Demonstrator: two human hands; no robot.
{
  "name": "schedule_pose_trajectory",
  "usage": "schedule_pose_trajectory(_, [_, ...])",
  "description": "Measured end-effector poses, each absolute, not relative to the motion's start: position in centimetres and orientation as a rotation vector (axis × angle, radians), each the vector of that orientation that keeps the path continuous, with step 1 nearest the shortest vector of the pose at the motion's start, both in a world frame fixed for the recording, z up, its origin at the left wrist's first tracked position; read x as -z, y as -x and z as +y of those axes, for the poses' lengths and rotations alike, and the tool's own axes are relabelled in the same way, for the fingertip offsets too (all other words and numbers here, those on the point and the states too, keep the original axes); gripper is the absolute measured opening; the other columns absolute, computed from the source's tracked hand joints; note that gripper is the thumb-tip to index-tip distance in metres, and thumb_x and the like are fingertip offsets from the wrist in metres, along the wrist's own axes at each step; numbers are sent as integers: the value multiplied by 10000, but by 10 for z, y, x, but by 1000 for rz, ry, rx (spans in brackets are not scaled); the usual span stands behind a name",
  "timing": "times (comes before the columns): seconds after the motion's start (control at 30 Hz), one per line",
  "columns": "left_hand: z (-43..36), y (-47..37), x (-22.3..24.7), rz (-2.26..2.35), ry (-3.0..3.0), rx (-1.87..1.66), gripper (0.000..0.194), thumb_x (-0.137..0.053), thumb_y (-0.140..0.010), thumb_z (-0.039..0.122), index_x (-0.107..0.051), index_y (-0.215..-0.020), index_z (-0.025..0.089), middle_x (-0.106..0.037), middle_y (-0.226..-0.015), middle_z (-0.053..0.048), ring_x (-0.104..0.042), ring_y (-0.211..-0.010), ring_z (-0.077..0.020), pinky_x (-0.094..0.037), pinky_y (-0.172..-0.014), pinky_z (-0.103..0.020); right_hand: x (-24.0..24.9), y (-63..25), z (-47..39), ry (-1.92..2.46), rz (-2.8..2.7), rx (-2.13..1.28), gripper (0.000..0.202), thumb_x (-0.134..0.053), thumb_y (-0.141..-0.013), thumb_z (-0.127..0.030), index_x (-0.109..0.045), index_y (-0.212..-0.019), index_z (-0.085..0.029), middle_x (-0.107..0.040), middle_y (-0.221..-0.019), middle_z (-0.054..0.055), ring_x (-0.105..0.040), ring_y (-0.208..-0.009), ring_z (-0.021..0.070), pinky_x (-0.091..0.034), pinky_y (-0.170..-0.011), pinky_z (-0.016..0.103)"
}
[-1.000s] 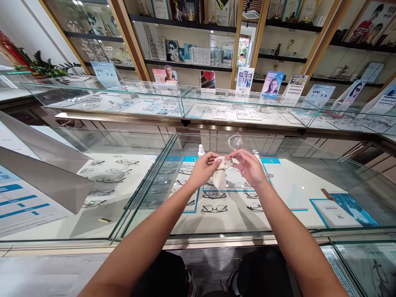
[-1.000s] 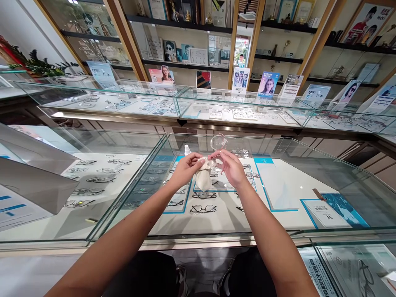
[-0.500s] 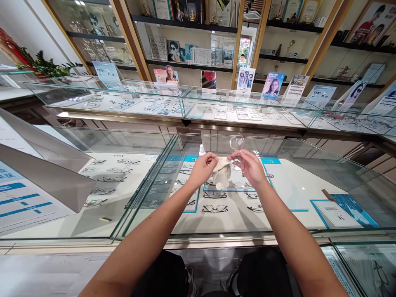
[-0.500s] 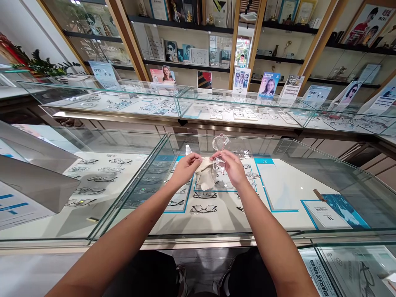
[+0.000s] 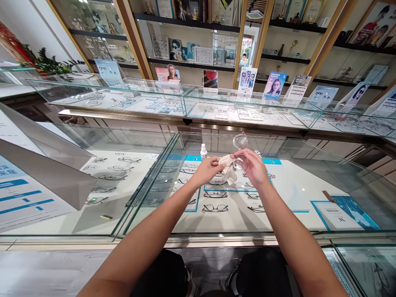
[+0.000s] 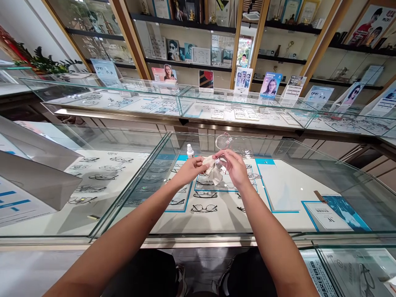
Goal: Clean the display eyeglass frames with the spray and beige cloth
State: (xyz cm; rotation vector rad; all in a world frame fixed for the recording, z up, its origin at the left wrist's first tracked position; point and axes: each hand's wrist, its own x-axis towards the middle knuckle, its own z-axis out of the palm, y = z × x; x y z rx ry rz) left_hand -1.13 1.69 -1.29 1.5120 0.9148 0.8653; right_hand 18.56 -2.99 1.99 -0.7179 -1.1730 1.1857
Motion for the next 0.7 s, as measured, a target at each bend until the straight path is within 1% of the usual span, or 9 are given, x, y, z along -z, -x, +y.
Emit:
schedule_pose_trajectory(0.07, [18, 11, 15, 924, -1499, -868, 108, -679, -774, 288, -623, -794, 199, -636, -628, 21, -572, -607, -133, -431, -636, -261, -20, -186, -30, 716, -1162, -1183, 231, -658, -900, -451, -756, -870, -244, -709, -950, 68, -675, -1016, 246, -551, -951, 408])
schedule_pose_trajectory(0.13, [21, 13, 17, 954, -1504, -882, 31, -620, -749, 232, -618, -743, 201, -623, -605, 25, -576, -600, -133, -429, -625, -256, -19, -186, -30, 707, -1149, -1184, 222, -660, -902, -440, -760, -870, -245, -708, -949, 65, -673, -1011, 240, -549, -950, 400])
schedule_pose_trajectory(0.27, [26, 16, 21, 1033, -1398, -876, 52, -589, -704, 203, -619, -662, 199, -635, -606, 6, -598, -597, -145, -441, -607, -256, -19, -184, -31, 708, -1170, -1196, 228, -649, -916, -440, -760, -879, -245, -715, -947, 66, -668, -1011, 236, -547, -916, 380])
schedule_pose_trajectory(0.4, [28, 16, 19, 1007, -1202, -765, 80, -597, -608, 187, -525, -578, 205, -526, -514, 13, -485, -478, -128, -385, -515, -259, -19, -183, -33, 735, -1187, -1184, 233, -637, -918, -444, -755, -880, -247, -716, -950, 67, -666, -1005, 240, -549, -890, 375])
schedule_pose_trajectory(0.47, [28, 17, 15, 955, -1147, -754, 70, -590, -604, 219, -521, -612, 209, -513, -540, 8, -451, -476, -125, -401, -516, -276, -21, -183, -33, 725, -1177, -1174, 231, -633, -918, -432, -757, -871, -242, -709, -945, 68, -666, -1002, 237, -547, -903, 376])
schedule_pose_trajectory(0.57, [28, 18, 9, 796, -1005, -777, 107, -601, -662, 284, -569, -721, 200, -574, -643, -23, -521, -570, -151, -466, -591, -308, -24, -186, -33, 692, -1135, -1162, 211, -642, -911, -403, -762, -863, -235, -701, -933, 65, -668, -1003, 232, -547, -910, 369])
schedule_pose_trajectory(0.63, [28, 19, 8, 708, -948, -801, 129, -627, -678, 273, -587, -765, 187, -592, -690, -24, -545, -624, -147, -478, -636, -301, -26, -188, -34, 680, -1101, -1151, 204, -646, -908, -393, -762, -860, -232, -705, -941, 67, -670, -1012, 235, -553, -898, 364])
schedule_pose_trajectory(0.7, [27, 20, 8, 702, -1027, -805, 165, -659, -675, 234, -609, -822, 179, -603, -728, -7, -550, -656, -131, -471, -668, -283, -27, -189, -34, 680, -1073, -1139, 212, -646, -909, -399, -759, -857, -227, -713, -956, 72, -671, -1020, 236, -559, -882, 356])
